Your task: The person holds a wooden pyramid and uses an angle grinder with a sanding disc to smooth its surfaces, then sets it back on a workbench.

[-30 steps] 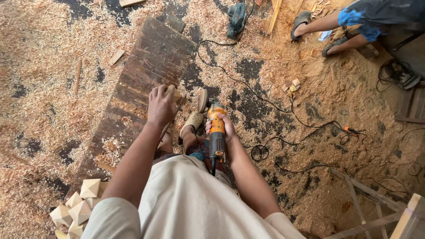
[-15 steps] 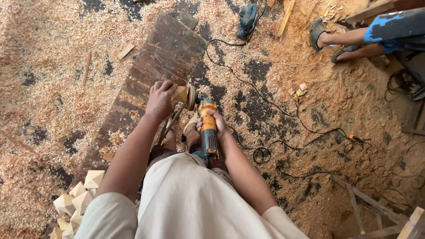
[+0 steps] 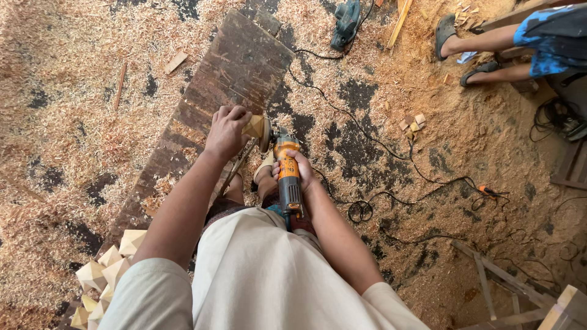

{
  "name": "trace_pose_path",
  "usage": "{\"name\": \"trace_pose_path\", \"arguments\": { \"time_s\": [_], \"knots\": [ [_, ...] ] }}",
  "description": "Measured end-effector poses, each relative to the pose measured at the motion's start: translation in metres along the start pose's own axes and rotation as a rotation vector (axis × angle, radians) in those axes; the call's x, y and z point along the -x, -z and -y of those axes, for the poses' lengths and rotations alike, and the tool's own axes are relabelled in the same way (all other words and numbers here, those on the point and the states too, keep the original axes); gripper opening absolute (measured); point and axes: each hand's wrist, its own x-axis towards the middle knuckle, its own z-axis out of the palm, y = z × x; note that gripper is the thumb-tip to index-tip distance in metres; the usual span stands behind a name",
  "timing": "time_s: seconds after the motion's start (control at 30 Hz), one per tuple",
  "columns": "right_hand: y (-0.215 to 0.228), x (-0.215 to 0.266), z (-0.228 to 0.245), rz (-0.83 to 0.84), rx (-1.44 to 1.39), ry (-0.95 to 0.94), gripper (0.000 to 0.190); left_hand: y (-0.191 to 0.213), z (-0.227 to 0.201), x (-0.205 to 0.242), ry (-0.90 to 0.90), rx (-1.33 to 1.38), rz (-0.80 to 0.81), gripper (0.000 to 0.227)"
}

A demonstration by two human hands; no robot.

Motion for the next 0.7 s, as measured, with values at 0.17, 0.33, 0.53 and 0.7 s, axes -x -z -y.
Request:
{"name": "trace_pose_path", "arguments": {
  "time_s": [0.17,0.33,0.53,0.7],
  "knots": [
    [-0.013,0.0,0.004,-0.02,-0.018,-0.015,0.056,-0.001,0.001,-0.001,-0.027,-0.027,-0.04,0.061],
    [-0.019,0.002,0.006,-0.032,0.001,-0.011,0.057,0.002,0.001,0.0,-0.03,-0.009,-0.041,0.061],
    [-0.021,-0.001,0.011,-0.037,-0.015,-0.044,0.051,0.007,0.0,0.0,-0.028,0.005,-0.036,0.062],
    [-0.021,0.0,0.012,-0.056,-0.009,-0.038,0.05,0.009,-0.002,0.0,-0.028,-0.002,-0.027,0.062]
  ]
}}
